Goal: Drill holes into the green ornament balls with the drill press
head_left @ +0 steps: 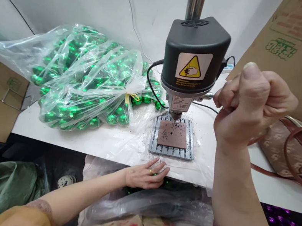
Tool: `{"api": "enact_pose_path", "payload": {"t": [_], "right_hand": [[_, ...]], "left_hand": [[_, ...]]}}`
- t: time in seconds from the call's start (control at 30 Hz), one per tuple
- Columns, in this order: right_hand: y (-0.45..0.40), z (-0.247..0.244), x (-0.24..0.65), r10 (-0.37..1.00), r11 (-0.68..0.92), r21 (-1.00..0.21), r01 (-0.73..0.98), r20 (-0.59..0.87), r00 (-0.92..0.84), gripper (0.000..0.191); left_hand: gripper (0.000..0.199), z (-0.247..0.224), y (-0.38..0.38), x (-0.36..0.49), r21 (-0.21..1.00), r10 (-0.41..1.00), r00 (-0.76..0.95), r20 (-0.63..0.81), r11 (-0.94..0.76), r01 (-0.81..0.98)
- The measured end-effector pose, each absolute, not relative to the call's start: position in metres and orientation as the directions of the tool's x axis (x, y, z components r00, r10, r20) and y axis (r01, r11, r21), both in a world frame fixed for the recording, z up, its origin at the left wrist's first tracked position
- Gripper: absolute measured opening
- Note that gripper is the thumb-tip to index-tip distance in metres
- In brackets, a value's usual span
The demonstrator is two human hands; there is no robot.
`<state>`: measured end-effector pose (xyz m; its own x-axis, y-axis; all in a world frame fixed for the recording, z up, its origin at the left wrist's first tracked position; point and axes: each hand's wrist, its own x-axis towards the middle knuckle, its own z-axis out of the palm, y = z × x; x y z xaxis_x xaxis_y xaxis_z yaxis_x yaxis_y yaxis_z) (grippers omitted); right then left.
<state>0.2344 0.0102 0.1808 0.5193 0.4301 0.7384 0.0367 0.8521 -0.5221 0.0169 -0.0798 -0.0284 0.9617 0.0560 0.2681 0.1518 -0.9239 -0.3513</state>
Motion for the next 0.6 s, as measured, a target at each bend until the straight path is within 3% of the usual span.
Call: {"api": "enact_pose_path", "payload": {"t": [0.2, 0.4, 0.6], "right_hand": [[0.0109, 0.1801, 0.2372, 0.423, 0.867, -0.498, 0.023, 0.757, 0.498, 0.044], [0.0123, 0.1793, 0.2371, 0.407, 0.884, -0.468, -0.003, 0.766, 0.497, 0.043], [0.013, 0.178, 0.2376, 0.415, 0.882, -0.471, -0.011, 0.767, 0.489, 0.044]], "left_hand": [[0.018, -0.0308, -0.0772, 0.0222, -0.404, 0.177, 0.952, 0.25, -0.875, 0.269], [0.019, -0.026, -0.0766, 0.0216, -0.404, 0.168, 0.967, 0.193, -0.884, 0.234], [0.031, -0.027, -0.0742, 0.02, -0.544, 0.134, 0.982, 0.135, -0.818, 0.187]]}}
